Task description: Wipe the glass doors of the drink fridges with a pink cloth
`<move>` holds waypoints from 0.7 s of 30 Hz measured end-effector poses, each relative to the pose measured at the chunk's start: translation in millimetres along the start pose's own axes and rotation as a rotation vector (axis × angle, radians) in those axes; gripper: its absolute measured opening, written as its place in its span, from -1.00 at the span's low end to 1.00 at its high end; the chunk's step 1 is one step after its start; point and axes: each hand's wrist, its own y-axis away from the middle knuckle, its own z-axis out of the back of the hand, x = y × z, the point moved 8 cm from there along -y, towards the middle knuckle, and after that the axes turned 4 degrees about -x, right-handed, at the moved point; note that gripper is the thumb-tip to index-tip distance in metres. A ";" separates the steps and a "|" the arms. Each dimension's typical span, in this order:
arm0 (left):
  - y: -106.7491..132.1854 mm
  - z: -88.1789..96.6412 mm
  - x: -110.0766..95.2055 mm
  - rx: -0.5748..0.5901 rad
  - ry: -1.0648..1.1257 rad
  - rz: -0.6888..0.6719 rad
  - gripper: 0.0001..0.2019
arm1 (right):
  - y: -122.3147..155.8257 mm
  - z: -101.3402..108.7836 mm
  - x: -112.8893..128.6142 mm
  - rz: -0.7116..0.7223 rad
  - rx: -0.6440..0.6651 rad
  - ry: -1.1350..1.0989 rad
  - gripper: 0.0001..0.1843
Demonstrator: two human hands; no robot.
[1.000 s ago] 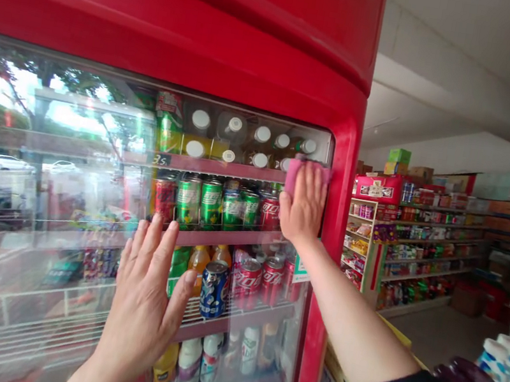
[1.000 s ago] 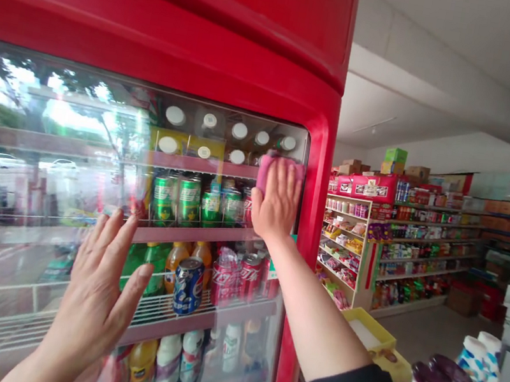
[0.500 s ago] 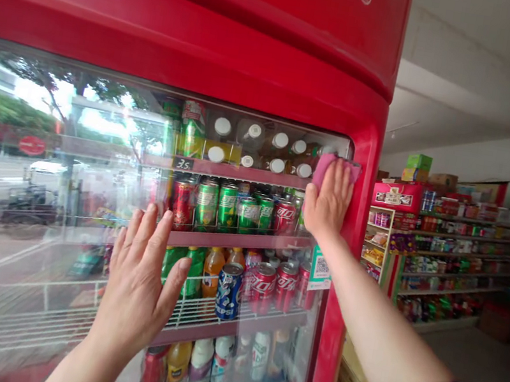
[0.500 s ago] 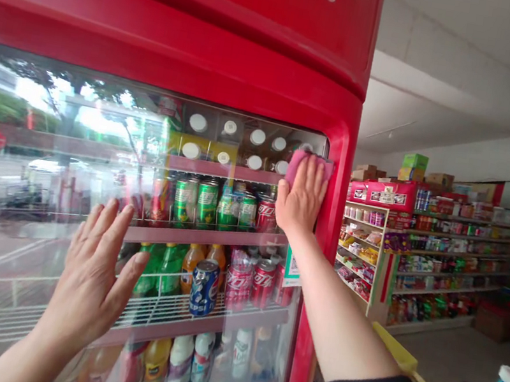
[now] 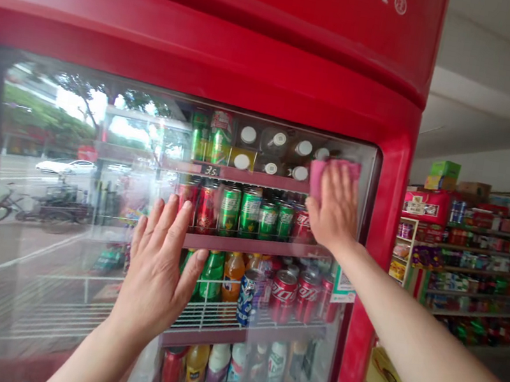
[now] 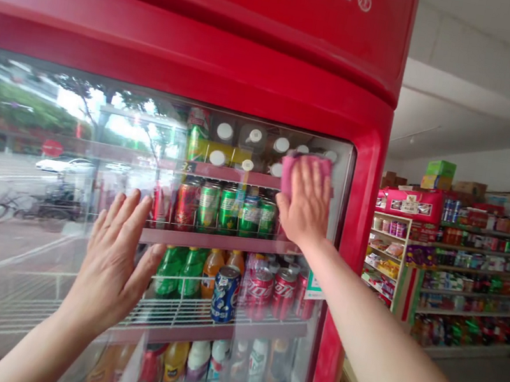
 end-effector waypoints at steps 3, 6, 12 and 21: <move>1.9 5.6 15.1 -0.003 -0.019 0.027 -0.24 | -14.1 -3.1 5.4 -0.472 -0.178 0.048 -0.12; -1.8 3.7 17.8 0.004 -0.018 0.041 -0.24 | -27.5 -13.0 83.6 -0.267 -0.148 -0.016 -0.10; -0.1 8.7 20.1 0.008 -0.003 0.034 -0.23 | -5.7 -8.5 120.0 0.322 0.094 -0.075 -0.13; 11.5 59.5 77.0 -0.002 -0.079 0.045 -0.23 | -35.0 -10.7 106.0 -0.442 -0.222 -0.039 -0.16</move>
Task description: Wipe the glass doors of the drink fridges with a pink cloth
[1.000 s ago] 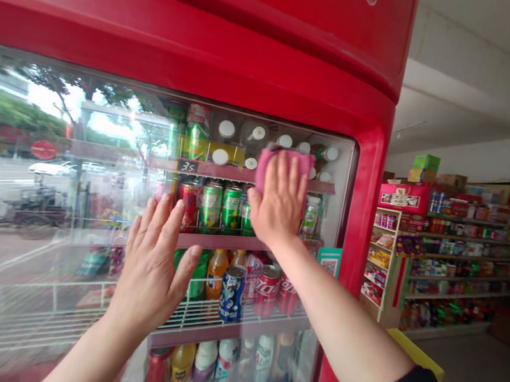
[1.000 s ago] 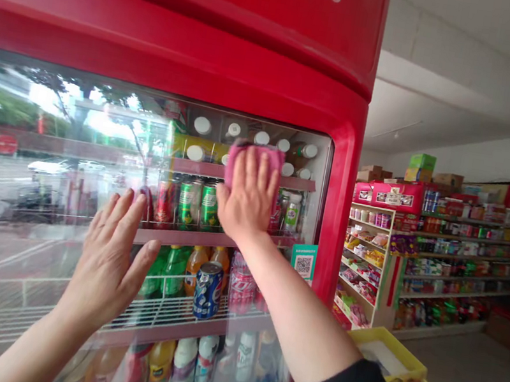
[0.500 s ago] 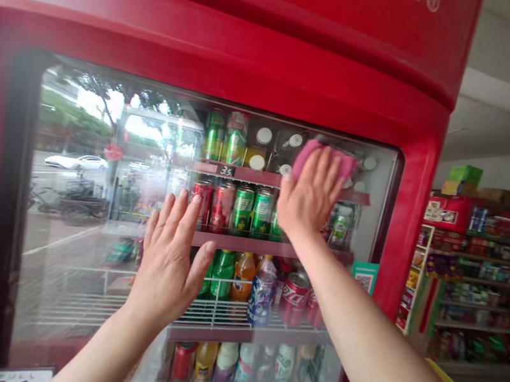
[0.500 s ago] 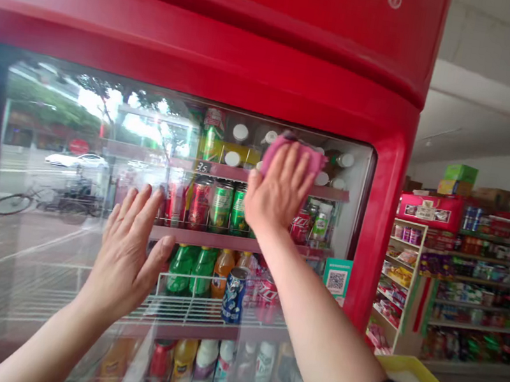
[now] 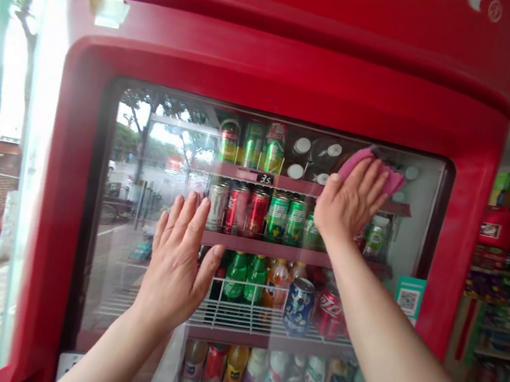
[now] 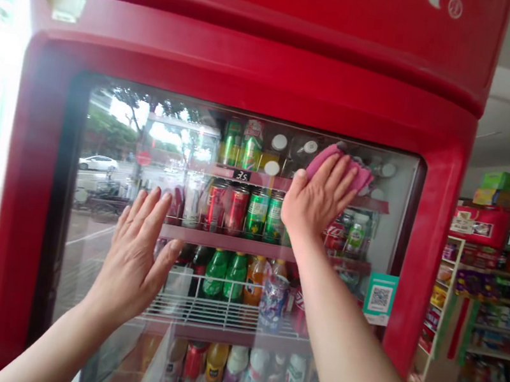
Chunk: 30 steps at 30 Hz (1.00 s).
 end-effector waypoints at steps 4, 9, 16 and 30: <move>-1.2 12.3 19.3 -0.010 -0.006 0.012 -0.20 | 35.6 -14.7 128.4 0.301 0.119 -0.162 -0.15; -1.1 19.6 33.8 -0.030 0.034 0.031 -0.16 | 84.2 -11.5 210.4 0.848 0.357 -0.240 -0.20; 13.0 50.5 66.4 -0.012 0.037 0.007 -0.17 | 44.7 -8.2 124.5 0.680 0.287 -0.048 -0.16; 34.8 99.2 119.9 0.016 0.031 0.006 -0.16 | 187.5 -14.0 324.9 1.098 0.455 -0.290 -0.21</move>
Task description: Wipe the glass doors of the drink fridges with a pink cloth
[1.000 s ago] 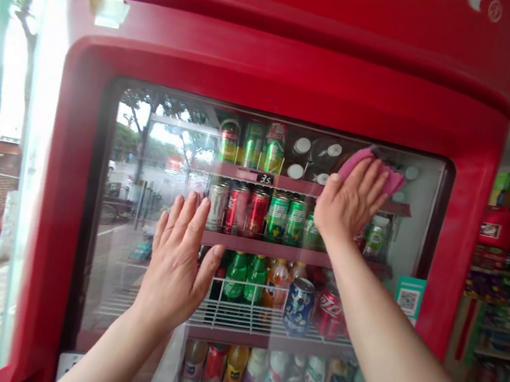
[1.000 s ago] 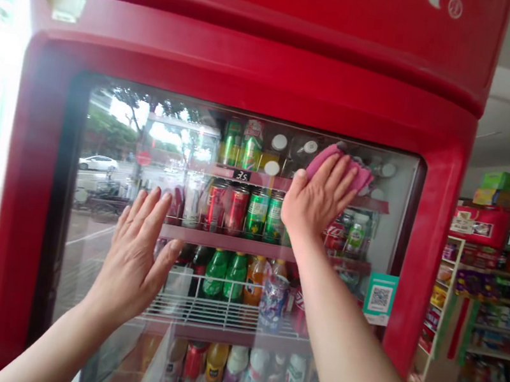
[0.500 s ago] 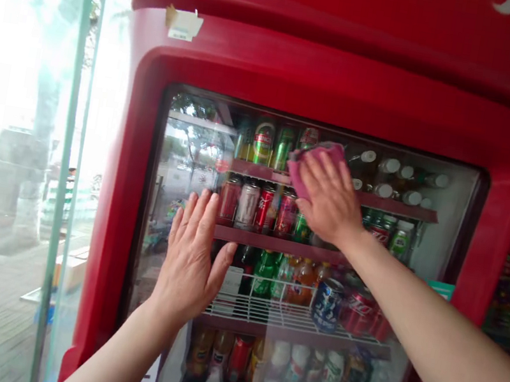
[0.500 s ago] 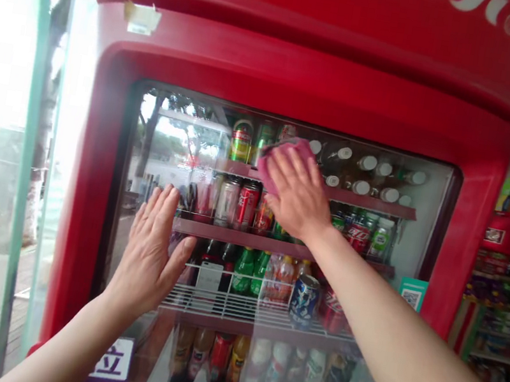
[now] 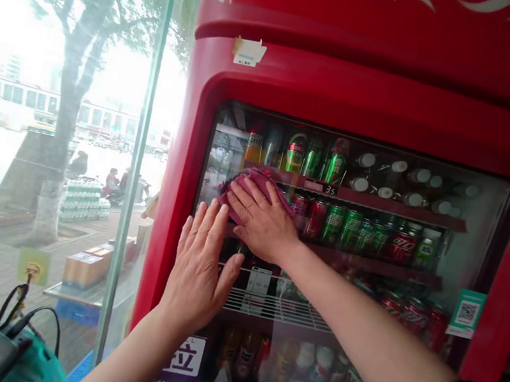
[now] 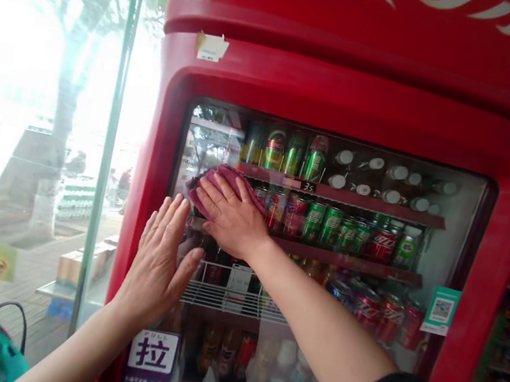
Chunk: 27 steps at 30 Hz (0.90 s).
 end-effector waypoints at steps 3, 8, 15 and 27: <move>7.3 7.3 8.2 0.018 0.007 0.013 -0.16 | 28.7 6.8 -18.1 -0.002 0.034 0.011 -0.17; 18.0 23.6 19.9 0.058 0.006 -0.006 -0.17 | 60.9 40.2 -96.8 -0.539 -0.187 0.185 -0.19; 26.8 35.4 32.9 0.085 -0.003 -0.033 -0.14 | -8.6 38.5 -91.4 -0.721 -0.276 0.188 -0.19; 32.4 34.1 46.1 0.089 -0.025 -0.030 -0.14 | -91.5 -2.9 3.3 -0.410 -0.247 -0.019 -0.29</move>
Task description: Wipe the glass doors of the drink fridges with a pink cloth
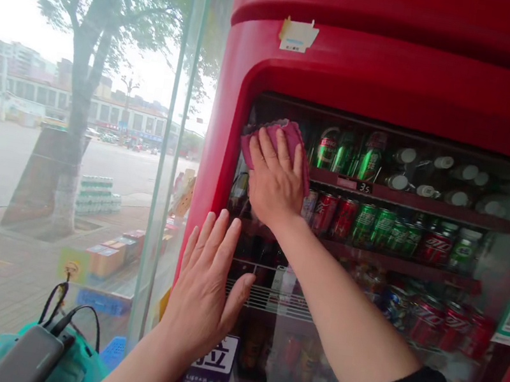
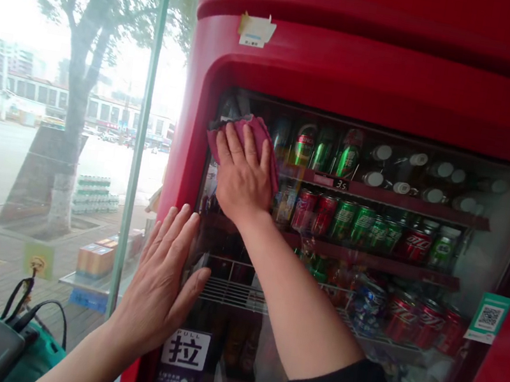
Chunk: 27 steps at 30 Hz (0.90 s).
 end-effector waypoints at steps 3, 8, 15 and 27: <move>9.3 0.4 0.7 -0.002 0.007 0.009 -0.14 | 40.1 -10.4 23.8 0.024 0.050 -0.028 -0.32; 31.1 -0.8 -0.1 0.045 0.043 0.040 -0.14 | 132.4 -7.1 30.3 0.148 0.185 -0.038 -0.28; 63.5 1.4 6.3 0.085 0.101 0.073 -0.19 | 217.3 69.3 -124.2 -0.414 -0.234 0.097 -0.30; 46.8 -21.9 2.7 -0.001 0.205 0.095 -0.18 | 181.5 -34.8 71.1 -0.044 0.141 -0.059 -0.36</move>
